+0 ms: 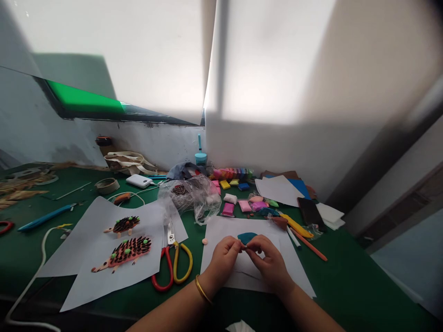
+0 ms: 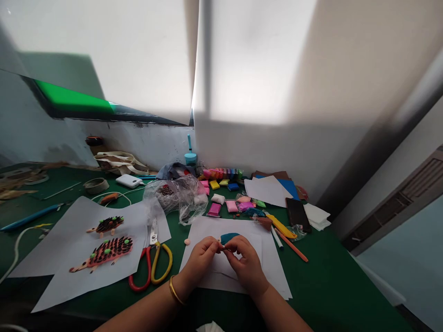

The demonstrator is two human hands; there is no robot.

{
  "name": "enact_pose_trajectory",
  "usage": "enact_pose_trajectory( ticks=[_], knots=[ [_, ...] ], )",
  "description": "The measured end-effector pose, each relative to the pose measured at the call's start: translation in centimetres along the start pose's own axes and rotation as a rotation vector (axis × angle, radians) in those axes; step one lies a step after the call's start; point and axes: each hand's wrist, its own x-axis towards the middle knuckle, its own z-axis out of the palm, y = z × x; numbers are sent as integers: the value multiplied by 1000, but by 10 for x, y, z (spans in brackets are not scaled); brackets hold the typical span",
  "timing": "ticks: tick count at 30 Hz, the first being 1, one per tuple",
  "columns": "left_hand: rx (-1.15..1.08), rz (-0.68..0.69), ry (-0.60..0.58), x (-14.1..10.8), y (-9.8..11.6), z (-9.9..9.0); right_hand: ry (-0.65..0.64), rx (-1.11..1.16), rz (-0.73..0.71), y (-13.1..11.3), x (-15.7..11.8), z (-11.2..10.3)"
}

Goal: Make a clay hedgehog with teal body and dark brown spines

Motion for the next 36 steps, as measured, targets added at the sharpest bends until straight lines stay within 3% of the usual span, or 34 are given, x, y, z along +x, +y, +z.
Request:
enact_pose_trajectory(
  ticks=[14,36],
  knots=[
    [109,2,16,1,-4,1,-32,-2,25,0,-1,-1],
    [77,-4,-23,-1,2,0,-32,-4,13,3,-2,-1]
  ],
)
